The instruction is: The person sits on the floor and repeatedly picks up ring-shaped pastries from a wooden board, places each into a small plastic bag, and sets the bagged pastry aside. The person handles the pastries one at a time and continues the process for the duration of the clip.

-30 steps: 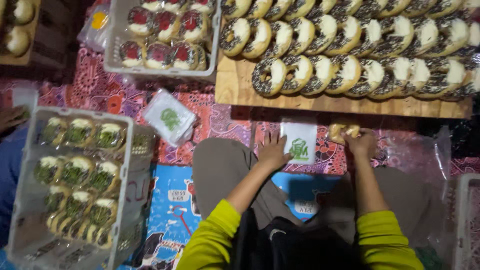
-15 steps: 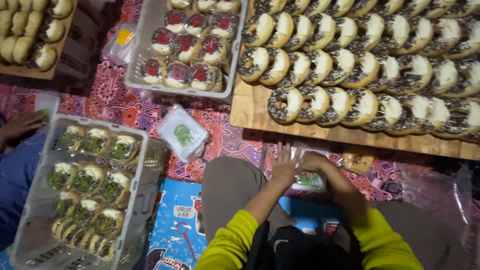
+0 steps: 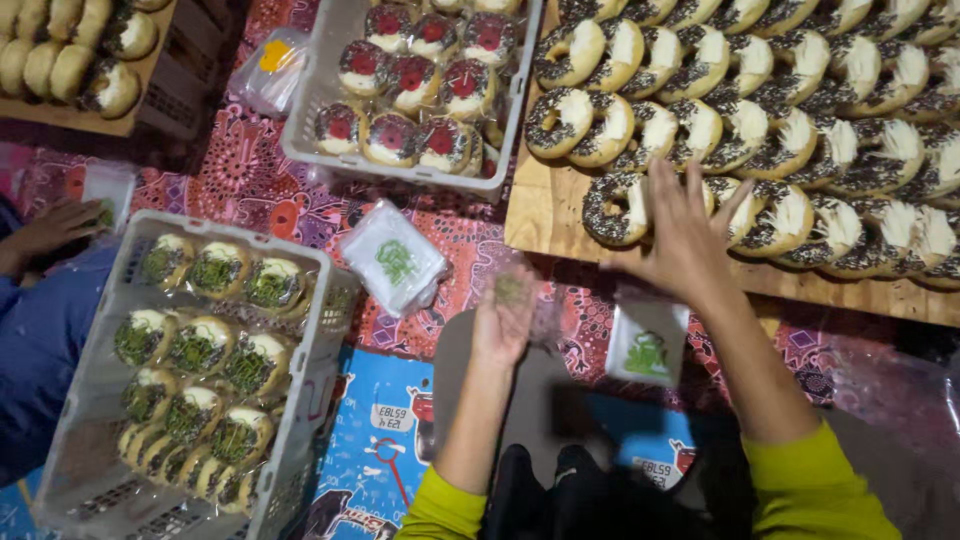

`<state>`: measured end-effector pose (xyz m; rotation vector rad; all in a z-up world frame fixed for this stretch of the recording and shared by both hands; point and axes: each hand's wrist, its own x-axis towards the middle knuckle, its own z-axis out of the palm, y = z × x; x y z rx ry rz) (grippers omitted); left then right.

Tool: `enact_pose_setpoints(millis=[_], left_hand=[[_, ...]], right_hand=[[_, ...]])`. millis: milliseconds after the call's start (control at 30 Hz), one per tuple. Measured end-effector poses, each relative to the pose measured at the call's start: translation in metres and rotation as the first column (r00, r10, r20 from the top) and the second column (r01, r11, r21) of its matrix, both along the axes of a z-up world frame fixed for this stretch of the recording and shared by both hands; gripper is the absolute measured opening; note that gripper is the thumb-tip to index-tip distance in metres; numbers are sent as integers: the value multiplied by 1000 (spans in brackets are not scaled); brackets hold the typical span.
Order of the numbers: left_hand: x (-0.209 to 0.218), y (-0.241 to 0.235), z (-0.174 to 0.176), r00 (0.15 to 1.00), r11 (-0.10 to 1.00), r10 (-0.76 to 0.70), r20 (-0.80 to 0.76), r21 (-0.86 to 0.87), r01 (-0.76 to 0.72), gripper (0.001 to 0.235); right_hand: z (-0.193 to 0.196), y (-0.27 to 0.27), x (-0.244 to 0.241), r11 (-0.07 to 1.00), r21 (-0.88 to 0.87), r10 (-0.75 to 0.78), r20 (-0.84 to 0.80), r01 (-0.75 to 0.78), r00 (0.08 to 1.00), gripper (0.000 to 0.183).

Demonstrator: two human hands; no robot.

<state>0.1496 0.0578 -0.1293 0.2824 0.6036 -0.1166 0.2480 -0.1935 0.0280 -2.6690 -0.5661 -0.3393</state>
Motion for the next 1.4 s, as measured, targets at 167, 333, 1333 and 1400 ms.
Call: enact_pose_setpoints(millis=[167,333,1333,1400], left_hand=[[1,-10,15,972,959,-7,235,-272,73,55],[-11,-34,46,999,999,-35,5,-7,35,51],[-150,-81,-15,884,879,-451,-125,108,464,49],[-155,-78,-16,894,890,-433,-114,104,444,49]], right_hand=[[3,-7,-23,990,92,-87,-200,107,976,146],[8,-33,-135,908,413,-17,-137,73,990,151],[-241,-516,-20,-137,685,-693,-583,715,425,30],[-249,-510,-11,-106,638,-696,-595,762,402,31]])
